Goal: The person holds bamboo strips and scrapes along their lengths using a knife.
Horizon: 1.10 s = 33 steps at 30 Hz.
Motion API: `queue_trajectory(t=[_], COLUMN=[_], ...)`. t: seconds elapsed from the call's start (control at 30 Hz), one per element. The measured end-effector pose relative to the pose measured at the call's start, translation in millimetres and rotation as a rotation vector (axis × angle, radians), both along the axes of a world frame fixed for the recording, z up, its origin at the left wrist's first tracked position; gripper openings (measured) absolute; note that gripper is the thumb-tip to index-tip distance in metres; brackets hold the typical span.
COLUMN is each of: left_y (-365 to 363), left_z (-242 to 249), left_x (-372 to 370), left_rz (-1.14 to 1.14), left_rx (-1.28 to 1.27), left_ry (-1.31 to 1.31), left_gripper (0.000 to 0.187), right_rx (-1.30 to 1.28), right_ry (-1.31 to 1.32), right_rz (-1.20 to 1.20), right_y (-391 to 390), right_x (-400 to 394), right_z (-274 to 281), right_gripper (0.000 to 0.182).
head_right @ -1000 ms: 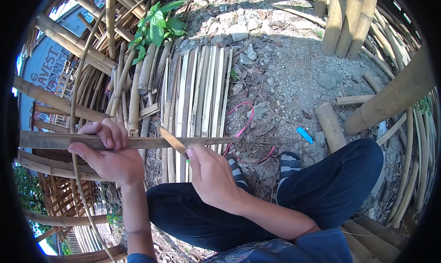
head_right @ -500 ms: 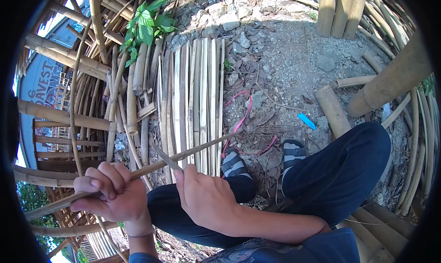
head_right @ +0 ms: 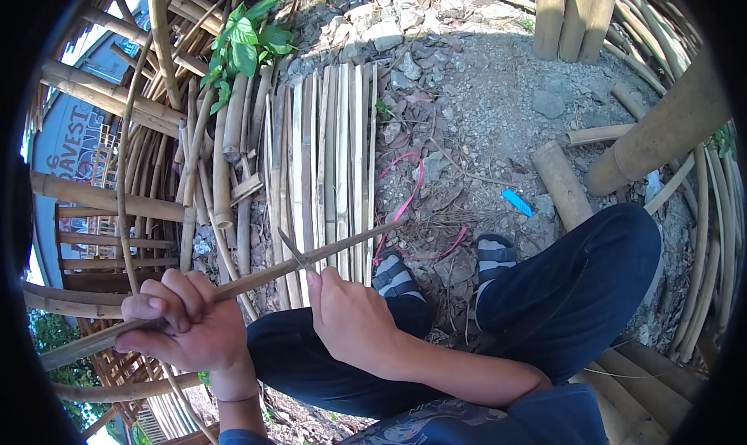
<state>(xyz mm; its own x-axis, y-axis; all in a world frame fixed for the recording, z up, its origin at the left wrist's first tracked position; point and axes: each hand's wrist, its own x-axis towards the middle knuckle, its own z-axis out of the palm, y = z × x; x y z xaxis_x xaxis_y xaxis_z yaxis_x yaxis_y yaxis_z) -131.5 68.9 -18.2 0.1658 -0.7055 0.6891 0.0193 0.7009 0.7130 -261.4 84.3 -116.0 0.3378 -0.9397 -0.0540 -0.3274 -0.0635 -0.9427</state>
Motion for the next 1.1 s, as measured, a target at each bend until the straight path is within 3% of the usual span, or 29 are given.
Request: queue_trajectory(t=[0.1, 0.17, 0.3, 0.53, 0.67, 1.1], left_y=[-1.5, -1.0, -0.8, -3.3, -5.5, -9.8], left_z=[0.0, 0.0, 0.6, 2.2, 1.1, 1.0], left_x=[1.4, -0.5, 3.6, 1.7, 2.9, 5.7], left_rz=[0.022, 0.018, -0.016, 0.075, 0.005, 0.028], left_rx=[0.006, 0.011, 0.011, 0.049, 0.006, -0.011], left_ry=[0.029, 0.025, 0.002, 0.024, -0.016, 0.054], left_gripper=[0.056, 0.056, 0.056, 0.057, 0.055, 0.057], right_rx=[0.093, -0.009, 0.109, 0.049, 0.024, 0.003], right_ry=[-0.037, -0.027, 0.103, -0.097, -0.037, -0.025], right_rz=[0.024, 0.025, -0.036, 0.043, 0.003, 0.054], right_y=[-1.0, 4.9, -15.9, -1.7, -9.8, -5.3], right_x=[-2.8, -1.7, -4.5, -3.2, -2.0, -4.0], right_z=[16.9, 22.7, -31.2, 16.4, -1.6, 16.3], right_gripper=[0.034, 0.035, 0.037, 0.035, 0.034, 0.035])
